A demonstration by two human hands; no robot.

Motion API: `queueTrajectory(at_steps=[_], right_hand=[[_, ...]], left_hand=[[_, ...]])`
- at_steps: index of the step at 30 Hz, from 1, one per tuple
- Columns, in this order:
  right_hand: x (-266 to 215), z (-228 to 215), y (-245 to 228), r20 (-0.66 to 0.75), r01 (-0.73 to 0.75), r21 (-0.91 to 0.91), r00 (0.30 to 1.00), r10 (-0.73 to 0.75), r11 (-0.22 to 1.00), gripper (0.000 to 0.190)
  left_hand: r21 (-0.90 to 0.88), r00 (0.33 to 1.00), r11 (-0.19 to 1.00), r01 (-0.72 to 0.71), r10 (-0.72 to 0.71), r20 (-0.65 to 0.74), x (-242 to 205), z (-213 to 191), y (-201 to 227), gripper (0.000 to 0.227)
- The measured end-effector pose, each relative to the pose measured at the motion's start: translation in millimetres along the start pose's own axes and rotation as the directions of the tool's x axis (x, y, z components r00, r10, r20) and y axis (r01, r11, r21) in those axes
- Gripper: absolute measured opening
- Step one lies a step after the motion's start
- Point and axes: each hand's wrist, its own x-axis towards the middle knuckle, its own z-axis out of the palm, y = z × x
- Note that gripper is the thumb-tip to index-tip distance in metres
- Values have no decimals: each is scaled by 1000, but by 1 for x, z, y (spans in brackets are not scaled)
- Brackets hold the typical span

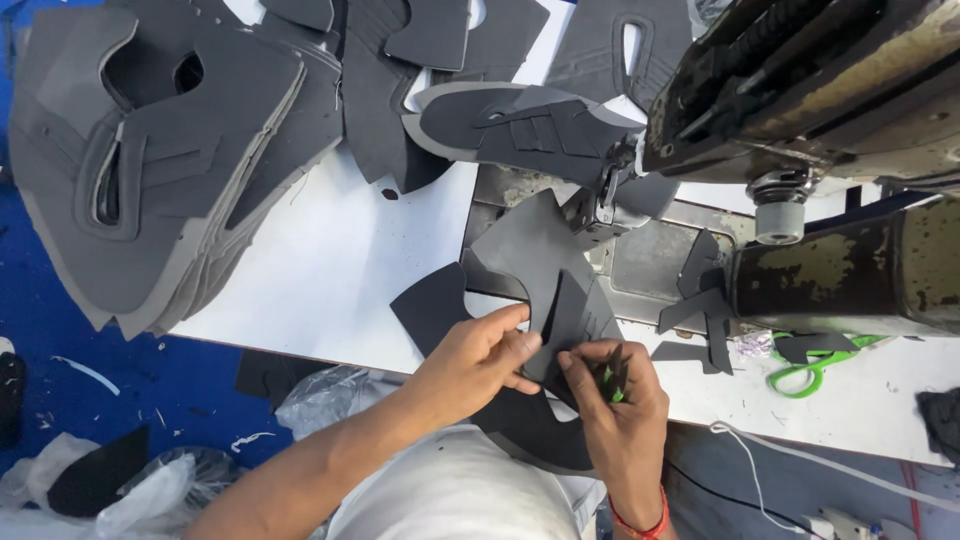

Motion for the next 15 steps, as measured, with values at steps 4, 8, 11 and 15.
queueTrajectory(at_steps=[4, 8, 11, 15], right_hand=[[-1, 1, 0, -1, 81, 2, 997, -81, 997, 14], [1, -8, -2, -39, 112, -33, 993, -113, 993, 12], [15, -22, -14, -98, 159, -188, 979, -179, 969, 19], [34, -33, -11, 77, -39, -220, 995, 57, 975, 37]], left_hand=[[25, 999, 1000, -16, 15, 34, 0, 0, 3, 25], [89, 1000, 996, 0, -1, 14, -3, -4, 2, 28], [55, 1000, 998, 8, -9, 19, -6, -6, 7, 32], [-6, 998, 999, 50, -49, 45, -6, -8, 10, 35]])
